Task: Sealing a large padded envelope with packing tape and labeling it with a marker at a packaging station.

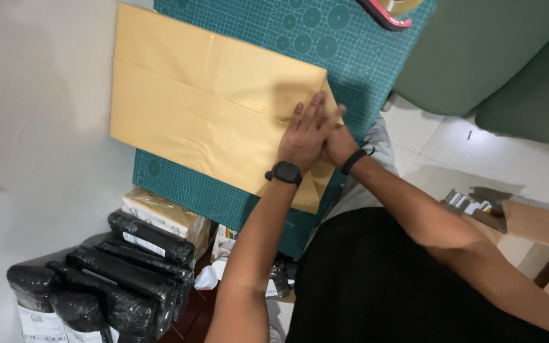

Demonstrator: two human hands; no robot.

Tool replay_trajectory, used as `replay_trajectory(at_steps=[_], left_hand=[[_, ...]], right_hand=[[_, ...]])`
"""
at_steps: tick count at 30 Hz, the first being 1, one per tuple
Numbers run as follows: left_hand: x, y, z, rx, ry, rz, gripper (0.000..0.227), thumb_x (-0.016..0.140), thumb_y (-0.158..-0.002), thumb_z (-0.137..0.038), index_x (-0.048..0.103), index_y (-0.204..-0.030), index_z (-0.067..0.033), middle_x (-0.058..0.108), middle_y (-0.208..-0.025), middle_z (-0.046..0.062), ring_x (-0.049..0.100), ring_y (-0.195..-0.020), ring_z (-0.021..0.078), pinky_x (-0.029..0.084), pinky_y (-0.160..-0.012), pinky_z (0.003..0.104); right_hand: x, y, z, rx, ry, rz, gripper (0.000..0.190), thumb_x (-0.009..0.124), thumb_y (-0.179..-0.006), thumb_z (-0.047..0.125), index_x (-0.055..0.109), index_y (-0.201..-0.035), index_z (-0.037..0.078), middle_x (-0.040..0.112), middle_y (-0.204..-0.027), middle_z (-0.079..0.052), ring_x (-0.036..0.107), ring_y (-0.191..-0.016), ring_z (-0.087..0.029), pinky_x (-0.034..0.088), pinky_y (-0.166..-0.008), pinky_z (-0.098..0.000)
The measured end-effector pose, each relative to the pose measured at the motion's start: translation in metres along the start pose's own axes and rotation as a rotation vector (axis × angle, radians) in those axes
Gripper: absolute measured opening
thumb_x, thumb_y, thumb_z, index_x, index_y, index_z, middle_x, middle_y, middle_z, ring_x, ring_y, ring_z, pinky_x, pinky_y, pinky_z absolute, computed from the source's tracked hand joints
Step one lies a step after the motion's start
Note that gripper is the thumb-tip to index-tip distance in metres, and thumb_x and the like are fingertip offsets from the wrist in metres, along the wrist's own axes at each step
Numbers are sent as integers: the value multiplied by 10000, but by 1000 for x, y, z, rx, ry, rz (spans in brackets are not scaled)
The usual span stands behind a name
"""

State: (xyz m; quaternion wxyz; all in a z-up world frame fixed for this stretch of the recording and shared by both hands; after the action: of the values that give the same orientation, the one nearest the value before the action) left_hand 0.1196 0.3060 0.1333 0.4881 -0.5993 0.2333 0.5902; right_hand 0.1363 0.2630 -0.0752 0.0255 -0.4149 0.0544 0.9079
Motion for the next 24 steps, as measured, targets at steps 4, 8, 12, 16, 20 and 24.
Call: replay_trajectory(at_steps=[4, 8, 12, 16, 20, 24], left_hand=[[12, 6, -9, 106, 16, -18, 379, 458, -1068, -151, 577, -1421, -80, 655, -1335, 247, 502, -1434, 312, 377, -1212, 413], [32, 10, -28, 346, -402, 604, 454, 253, -1113, -205, 451, -1485, -38, 444, -1550, 167, 284, -1541, 328, 36, -1338, 516], [58, 32, -31, 609, -683, 1045, 581, 266, -1105, -358, 215, -1632, -119, 326, -1646, 126, 168, -1547, 407, -32, -1288, 703], [33, 7, -27, 564, -640, 1041, 520, 275, -1125, -318, 288, -1616, -151, 309, -1674, 47, 145, -1561, 363, -49, -1298, 676], [17, -14, -21, 516, -509, 1026, 496, 245, -1132, -252, 380, -1578, -81, 337, -1667, 81, 192, -1568, 332, -41, -1298, 620], [49, 6, -31, 559, -445, 984, 467, 255, -1126, -195, 462, -1523, -63, 432, -1610, 105, 295, -1519, 337, 83, -1282, 592]], right_hand=[[-30, 10, -6, -36, -78, 121, 259, 613, -843, 251, 743, -1065, 220, 751, -1085, 25, 716, -1049, -273, 557, -948, -434], [-102, 16, -15, -92, -352, -6, 232, 642, -811, 161, 785, -990, 191, 769, -1004, -25, 711, -1006, -289, 551, -931, -423], [-140, -26, -36, -152, -245, -249, 510, 550, -829, 31, 726, -1278, 196, 694, -1305, -17, 620, -1269, -273, 463, -1103, -396], [-115, -54, 5, -321, 102, -253, 518, 600, -934, 135, 588, -1435, 7, 593, -1427, -233, 527, -1329, -444, 438, -1094, -517], [-112, -37, 50, -195, 327, -73, 728, 531, -928, 187, 361, -1593, -55, 312, -1645, -298, 281, -1513, -466, 201, -1244, -558], [-79, -31, 42, -3, 465, 282, 889, 515, -972, 331, 78, -1647, -48, 3, -1714, -281, -43, -1587, -434, -47, -1309, -520]])
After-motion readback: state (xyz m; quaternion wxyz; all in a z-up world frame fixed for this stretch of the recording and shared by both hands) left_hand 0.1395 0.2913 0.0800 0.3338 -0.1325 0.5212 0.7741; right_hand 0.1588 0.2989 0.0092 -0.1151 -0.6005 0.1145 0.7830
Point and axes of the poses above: each hand's wrist, its own y-axis away from the middle knuckle, its own x-axis out of the palm, z = x × y, the point moved 9 cm from there along -y, towards the middle knuckle
